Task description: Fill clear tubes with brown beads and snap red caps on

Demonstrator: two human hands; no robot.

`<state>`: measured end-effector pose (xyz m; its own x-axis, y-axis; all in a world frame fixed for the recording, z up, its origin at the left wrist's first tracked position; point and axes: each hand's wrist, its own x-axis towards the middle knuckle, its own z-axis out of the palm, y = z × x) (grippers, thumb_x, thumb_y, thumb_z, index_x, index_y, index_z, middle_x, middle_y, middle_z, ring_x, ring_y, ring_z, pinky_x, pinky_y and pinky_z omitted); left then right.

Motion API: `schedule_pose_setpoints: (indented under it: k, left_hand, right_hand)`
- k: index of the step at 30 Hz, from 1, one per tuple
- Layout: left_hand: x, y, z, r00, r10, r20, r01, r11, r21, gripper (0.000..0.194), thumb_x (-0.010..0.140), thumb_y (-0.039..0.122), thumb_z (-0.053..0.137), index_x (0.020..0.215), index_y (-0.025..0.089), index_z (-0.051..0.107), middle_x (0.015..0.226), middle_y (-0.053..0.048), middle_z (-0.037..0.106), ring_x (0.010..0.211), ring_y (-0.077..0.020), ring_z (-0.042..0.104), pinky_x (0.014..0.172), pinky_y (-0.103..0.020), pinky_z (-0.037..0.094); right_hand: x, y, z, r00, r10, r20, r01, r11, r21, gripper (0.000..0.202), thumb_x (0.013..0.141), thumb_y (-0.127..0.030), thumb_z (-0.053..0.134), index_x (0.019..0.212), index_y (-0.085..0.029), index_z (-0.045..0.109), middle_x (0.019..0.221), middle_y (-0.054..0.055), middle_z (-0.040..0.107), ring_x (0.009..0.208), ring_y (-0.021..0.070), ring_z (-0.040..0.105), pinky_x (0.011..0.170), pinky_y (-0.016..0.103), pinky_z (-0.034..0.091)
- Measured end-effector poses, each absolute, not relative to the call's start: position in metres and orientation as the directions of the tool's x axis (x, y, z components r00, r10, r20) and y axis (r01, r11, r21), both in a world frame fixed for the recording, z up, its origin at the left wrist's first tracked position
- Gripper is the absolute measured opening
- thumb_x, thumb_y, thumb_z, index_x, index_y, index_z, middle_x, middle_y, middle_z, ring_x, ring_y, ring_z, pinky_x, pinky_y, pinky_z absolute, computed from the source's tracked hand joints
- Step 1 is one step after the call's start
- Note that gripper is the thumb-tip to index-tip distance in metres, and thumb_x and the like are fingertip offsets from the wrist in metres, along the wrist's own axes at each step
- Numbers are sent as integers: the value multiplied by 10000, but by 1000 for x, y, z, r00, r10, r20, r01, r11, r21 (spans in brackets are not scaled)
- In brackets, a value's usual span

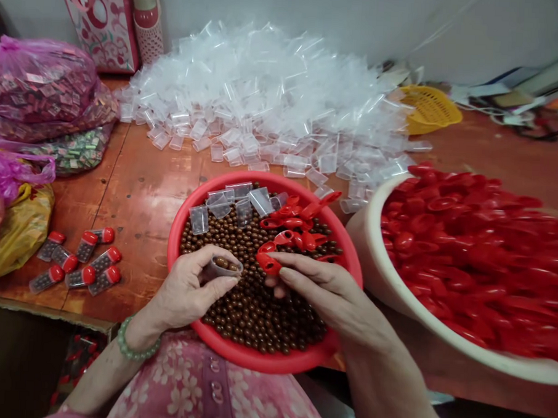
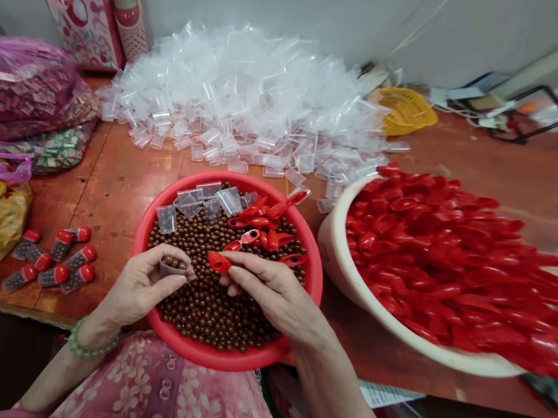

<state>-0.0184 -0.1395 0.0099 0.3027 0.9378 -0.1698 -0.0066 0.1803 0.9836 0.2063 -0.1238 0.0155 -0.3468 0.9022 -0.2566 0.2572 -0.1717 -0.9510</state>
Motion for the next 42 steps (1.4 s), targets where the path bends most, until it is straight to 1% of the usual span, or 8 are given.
schedule_pose_setpoints:
  k: [8, 13, 17, 21, 29, 34, 39, 42]
  left_hand:
    - [-7, -137, 8, 204, 971, -126, -90, 147, 985, 205, 731, 231, 734, 858, 162, 589, 1097, -70, 675, 891, -150, 635, 810, -259, 490]
    - [-7, -137, 3, 212, 960, -182, -47, 196, 980, 245, 736, 254, 739, 937, 158, 637, 842, -20, 692, 730, -120, 624, 699, -229, 488]
    - [-5, -136, 2, 171, 964, -203, -7, 207, 978, 227, 728, 245, 730, 915, 154, 640, 799, -7, 681, 698, -111, 613, 677, -224, 483]
    - [-3, -135, 2, 139, 963, -231, -56, 241, 969, 223, 711, 232, 728, 898, 151, 638, 829, -12, 682, 720, -108, 618, 703, -223, 484]
    - [-3, -134, 1, 110, 965, -238, -72, 247, 966, 214, 710, 252, 720, 878, 152, 631, 776, -5, 656, 685, -107, 596, 666, -221, 476]
    - [0, -135, -1, 124, 963, -239, -26, 244, 970, 188, 711, 209, 704, 879, 161, 636, 760, 2, 669, 693, -118, 613, 668, -224, 485]
    - [-1, -134, -6, 104, 966, -237, -73, 245, 967, 221, 693, 189, 715, 888, 159, 617, 795, 0, 672, 745, -124, 616, 735, -238, 490]
    - [-2, -132, -6, 142, 954, -263, -135, 282, 950, 235, 698, 208, 714, 894, 148, 601, 801, -4, 660, 740, -121, 604, 743, -244, 485]
  right_hand:
    - [187, -122, 5, -523, 768, -370, 49, -406, -912, 319, 855, -443, 629, 896, -142, 726, 645, 17, 635, 502, 82, 487, 489, 221, 406]
    - [180, -121, 2, -582, 724, -371, 101, -388, -916, 350, 870, -465, 606, 750, -143, 675, 595, -15, 569, 459, 51, 407, 447, 196, 345]
    - [178, -127, 2, -406, 836, -368, 61, -377, -924, 355, 765, -435, 734, 1002, -187, 642, 786, -2, 646, 532, 65, 517, 496, 191, 460]
    - [179, -136, 2, -173, 951, -255, 29, -253, -967, 331, 686, -337, 817, 918, -216, 614, 884, 18, 704, 745, 124, 666, 686, 230, 574]
    - [158, -148, -3, 132, 990, 53, 176, 29, -984, 360, 768, -343, 763, 1001, -243, 509, 888, 53, 752, 621, 174, 704, 581, 317, 627]
    - [157, -145, -16, -220, 927, 303, 582, 375, -722, 427, 924, -375, 550, 1316, -224, 471, 1217, 155, 658, 1075, 261, 665, 919, 423, 580]
    - [154, -145, -11, -464, 850, 249, 586, 505, -634, 595, 982, -242, 387, 1533, -216, 164, 1340, 173, 524, 1247, 263, 541, 990, 436, 526]
    - [156, -144, -5, -499, 837, 223, 593, 518, -617, 638, 971, -174, 402, 1542, -265, 133, 1313, 156, 504, 1218, 239, 550, 975, 398, 531]
